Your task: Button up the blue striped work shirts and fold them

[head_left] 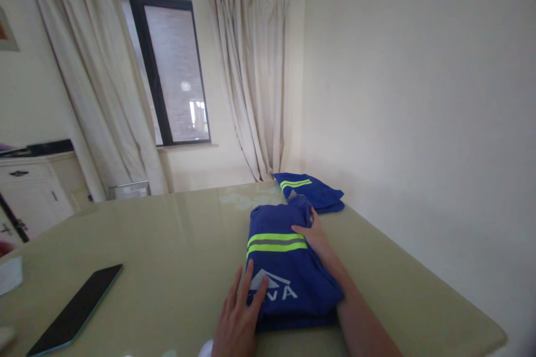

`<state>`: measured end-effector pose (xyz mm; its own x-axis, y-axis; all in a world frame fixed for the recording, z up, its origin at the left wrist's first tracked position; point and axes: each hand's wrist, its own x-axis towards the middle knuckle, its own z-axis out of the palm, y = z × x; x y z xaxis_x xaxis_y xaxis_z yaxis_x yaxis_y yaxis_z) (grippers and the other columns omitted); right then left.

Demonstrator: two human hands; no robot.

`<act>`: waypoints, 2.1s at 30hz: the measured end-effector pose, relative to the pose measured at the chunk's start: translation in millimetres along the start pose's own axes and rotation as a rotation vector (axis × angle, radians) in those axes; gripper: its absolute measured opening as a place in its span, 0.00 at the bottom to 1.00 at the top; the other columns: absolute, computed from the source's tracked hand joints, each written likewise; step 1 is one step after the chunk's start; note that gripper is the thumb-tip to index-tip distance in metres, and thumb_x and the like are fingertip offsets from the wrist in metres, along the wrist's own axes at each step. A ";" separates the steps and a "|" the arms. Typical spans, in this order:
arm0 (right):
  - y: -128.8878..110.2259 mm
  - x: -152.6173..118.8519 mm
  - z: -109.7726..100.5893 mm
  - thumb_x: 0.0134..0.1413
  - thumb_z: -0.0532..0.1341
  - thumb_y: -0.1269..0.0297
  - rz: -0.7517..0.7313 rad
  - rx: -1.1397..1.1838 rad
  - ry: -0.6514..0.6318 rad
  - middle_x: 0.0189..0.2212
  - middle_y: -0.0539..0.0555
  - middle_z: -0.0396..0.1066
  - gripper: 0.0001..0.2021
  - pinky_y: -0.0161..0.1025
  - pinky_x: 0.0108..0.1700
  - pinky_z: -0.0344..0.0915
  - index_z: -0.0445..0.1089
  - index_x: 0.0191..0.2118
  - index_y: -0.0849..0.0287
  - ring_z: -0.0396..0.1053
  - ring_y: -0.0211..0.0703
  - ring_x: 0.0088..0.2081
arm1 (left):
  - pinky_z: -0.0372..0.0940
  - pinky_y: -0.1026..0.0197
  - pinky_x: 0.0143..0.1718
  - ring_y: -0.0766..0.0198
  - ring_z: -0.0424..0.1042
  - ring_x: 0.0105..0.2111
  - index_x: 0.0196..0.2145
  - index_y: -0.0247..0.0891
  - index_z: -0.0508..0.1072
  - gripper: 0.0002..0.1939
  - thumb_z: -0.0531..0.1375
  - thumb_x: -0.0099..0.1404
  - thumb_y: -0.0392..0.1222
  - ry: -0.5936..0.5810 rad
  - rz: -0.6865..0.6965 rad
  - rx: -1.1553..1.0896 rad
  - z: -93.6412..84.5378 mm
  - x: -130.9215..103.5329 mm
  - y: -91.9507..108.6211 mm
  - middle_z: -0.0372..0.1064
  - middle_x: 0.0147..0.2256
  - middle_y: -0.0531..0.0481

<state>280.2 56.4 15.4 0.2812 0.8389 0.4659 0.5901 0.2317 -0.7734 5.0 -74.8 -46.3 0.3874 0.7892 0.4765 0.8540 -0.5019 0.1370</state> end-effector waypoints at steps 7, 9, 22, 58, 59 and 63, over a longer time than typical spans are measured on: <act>-33.6 2.1 -45.3 0.56 0.59 0.57 -0.010 -0.009 0.252 0.52 0.67 0.75 0.27 0.50 0.53 0.70 0.68 0.59 0.64 0.75 0.55 0.49 | 0.50 0.57 0.70 0.62 0.61 0.66 0.66 0.63 0.61 0.49 0.54 0.53 0.21 0.006 0.344 -0.010 2.3 7.5 -8.3 0.63 0.65 0.66; -65.4 -9.6 -61.9 0.61 0.57 0.54 -0.133 -0.033 0.213 0.49 0.64 0.77 0.24 0.47 0.50 0.71 0.71 0.57 0.62 0.76 0.52 0.45 | 0.47 0.55 0.71 0.60 0.63 0.65 0.65 0.62 0.63 0.48 0.55 0.51 0.22 0.026 0.345 -0.022 11.9 6.5 -6.9 0.64 0.65 0.63; -104.2 -124.1 46.1 0.54 0.66 0.61 -0.209 -0.798 -0.553 0.52 0.77 0.73 0.26 0.55 0.46 0.72 0.70 0.57 0.67 0.73 0.68 0.52 | 0.63 0.62 0.30 0.62 0.70 0.25 0.26 0.42 0.72 0.20 0.48 0.73 0.41 0.140 0.286 -0.445 -34.2 35.5 8.8 0.70 0.23 0.48; -90.4 -38.4 85.4 0.67 0.55 0.49 -0.306 -0.614 -0.726 0.65 0.62 0.64 0.26 0.48 0.65 0.58 0.67 0.64 0.57 0.62 0.55 0.65 | 0.56 0.62 0.30 0.62 0.63 0.26 0.21 0.40 0.67 0.33 0.48 0.68 0.70 0.019 -0.456 -0.828 5.0 66.8 -64.3 0.63 0.21 0.53; -82.8 -56.5 91.0 0.69 0.53 0.50 -0.312 -0.545 -0.696 0.68 0.61 0.59 0.27 0.52 0.68 0.52 0.63 0.67 0.56 0.57 0.56 0.68 | 0.57 0.62 0.32 0.61 0.64 0.27 0.23 0.39 0.68 0.32 0.49 0.68 0.69 0.022 -0.451 -0.829 4.2 66.5 -63.3 0.65 0.23 0.52; -67.3 -77.1 93.6 0.70 0.51 0.55 -0.280 -0.404 -0.650 0.68 0.59 0.60 0.25 0.51 0.71 0.46 0.64 0.67 0.57 0.55 0.52 0.69 | 0.56 0.61 0.33 0.61 0.63 0.29 0.25 0.39 0.70 0.27 0.49 0.70 0.62 -0.025 -0.392 -0.773 -0.5 66.9 -57.8 0.67 0.24 0.52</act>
<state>147.9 22.2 -8.7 -0.3388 0.9234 0.1806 0.8358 0.3835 -0.3928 -18.6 6.8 -21.9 0.1300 0.9586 0.2535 0.4550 -0.2848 0.8437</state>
